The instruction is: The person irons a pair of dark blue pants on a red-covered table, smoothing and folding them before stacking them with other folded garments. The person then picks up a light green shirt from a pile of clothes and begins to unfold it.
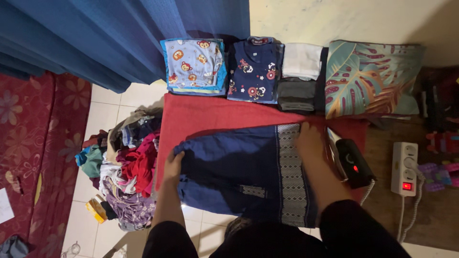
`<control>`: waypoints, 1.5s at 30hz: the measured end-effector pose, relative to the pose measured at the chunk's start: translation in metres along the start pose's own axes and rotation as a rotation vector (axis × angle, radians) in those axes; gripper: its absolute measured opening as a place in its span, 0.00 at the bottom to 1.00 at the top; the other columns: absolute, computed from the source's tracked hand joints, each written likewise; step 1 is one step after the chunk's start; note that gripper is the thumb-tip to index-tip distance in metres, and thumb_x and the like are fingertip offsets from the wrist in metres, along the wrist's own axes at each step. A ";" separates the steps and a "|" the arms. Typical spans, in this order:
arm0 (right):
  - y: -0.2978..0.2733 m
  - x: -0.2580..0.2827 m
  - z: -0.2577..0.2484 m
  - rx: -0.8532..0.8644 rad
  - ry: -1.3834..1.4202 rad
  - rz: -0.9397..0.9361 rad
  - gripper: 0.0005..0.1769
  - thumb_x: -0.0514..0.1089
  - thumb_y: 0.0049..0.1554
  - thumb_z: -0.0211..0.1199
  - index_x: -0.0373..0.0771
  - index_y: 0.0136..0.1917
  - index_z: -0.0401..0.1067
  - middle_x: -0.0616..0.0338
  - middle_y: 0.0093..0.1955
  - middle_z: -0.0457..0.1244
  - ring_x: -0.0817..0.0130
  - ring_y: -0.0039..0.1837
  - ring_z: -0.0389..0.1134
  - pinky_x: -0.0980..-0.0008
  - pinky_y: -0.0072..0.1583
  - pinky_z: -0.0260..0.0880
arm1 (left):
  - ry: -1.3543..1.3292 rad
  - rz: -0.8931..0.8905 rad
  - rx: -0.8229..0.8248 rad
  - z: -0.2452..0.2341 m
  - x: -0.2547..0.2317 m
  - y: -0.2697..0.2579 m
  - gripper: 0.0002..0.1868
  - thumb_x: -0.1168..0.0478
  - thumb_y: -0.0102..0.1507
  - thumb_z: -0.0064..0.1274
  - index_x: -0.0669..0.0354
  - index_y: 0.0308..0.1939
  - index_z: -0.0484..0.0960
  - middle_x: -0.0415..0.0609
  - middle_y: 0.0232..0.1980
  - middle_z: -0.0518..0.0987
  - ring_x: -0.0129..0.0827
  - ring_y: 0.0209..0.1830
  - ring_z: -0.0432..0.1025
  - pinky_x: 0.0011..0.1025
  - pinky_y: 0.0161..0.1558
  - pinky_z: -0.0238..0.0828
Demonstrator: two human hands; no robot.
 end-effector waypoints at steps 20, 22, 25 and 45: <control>-0.028 -0.015 0.003 -0.284 0.388 0.226 0.23 0.48 0.55 0.72 0.33 0.56 0.69 0.42 0.50 0.67 0.42 0.53 0.68 0.48 0.55 0.67 | -0.250 -0.028 0.037 0.008 -0.008 -0.014 0.22 0.63 0.64 0.53 0.65 0.62 0.76 0.47 0.55 0.81 0.33 0.56 0.74 0.30 0.60 0.67; -0.023 -0.017 0.011 -0.285 0.421 0.247 0.22 0.49 0.56 0.70 0.34 0.57 0.70 0.42 0.52 0.67 0.43 0.54 0.68 0.48 0.55 0.67 | -0.244 -0.022 0.041 0.009 -0.012 -0.013 0.22 0.63 0.64 0.53 0.64 0.62 0.76 0.47 0.55 0.81 0.33 0.56 0.74 0.30 0.61 0.67; -0.026 -0.019 0.014 -0.330 0.537 0.240 0.17 0.48 0.58 0.68 0.36 0.56 0.73 0.45 0.53 0.67 0.46 0.56 0.68 0.51 0.58 0.67 | -0.195 -0.011 0.019 0.007 -0.014 -0.019 0.21 0.63 0.64 0.53 0.64 0.61 0.77 0.48 0.55 0.81 0.33 0.56 0.73 0.31 0.61 0.66; -0.027 -0.014 -0.027 -0.594 0.504 -0.163 0.12 0.40 0.63 0.63 0.36 0.59 0.72 0.44 0.56 0.65 0.45 0.59 0.66 0.53 0.61 0.65 | 0.459 0.004 -0.104 -0.003 -0.022 -0.005 0.25 0.49 0.69 0.51 0.67 0.59 0.77 0.65 0.55 0.80 0.51 0.57 0.74 0.41 0.58 0.66</control>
Point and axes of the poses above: each hand's wrist, its own y-axis towards the middle knuckle, its own z-axis out of the palm, x = y × z, the point moved 2 cm from there along y, towards the middle knuckle
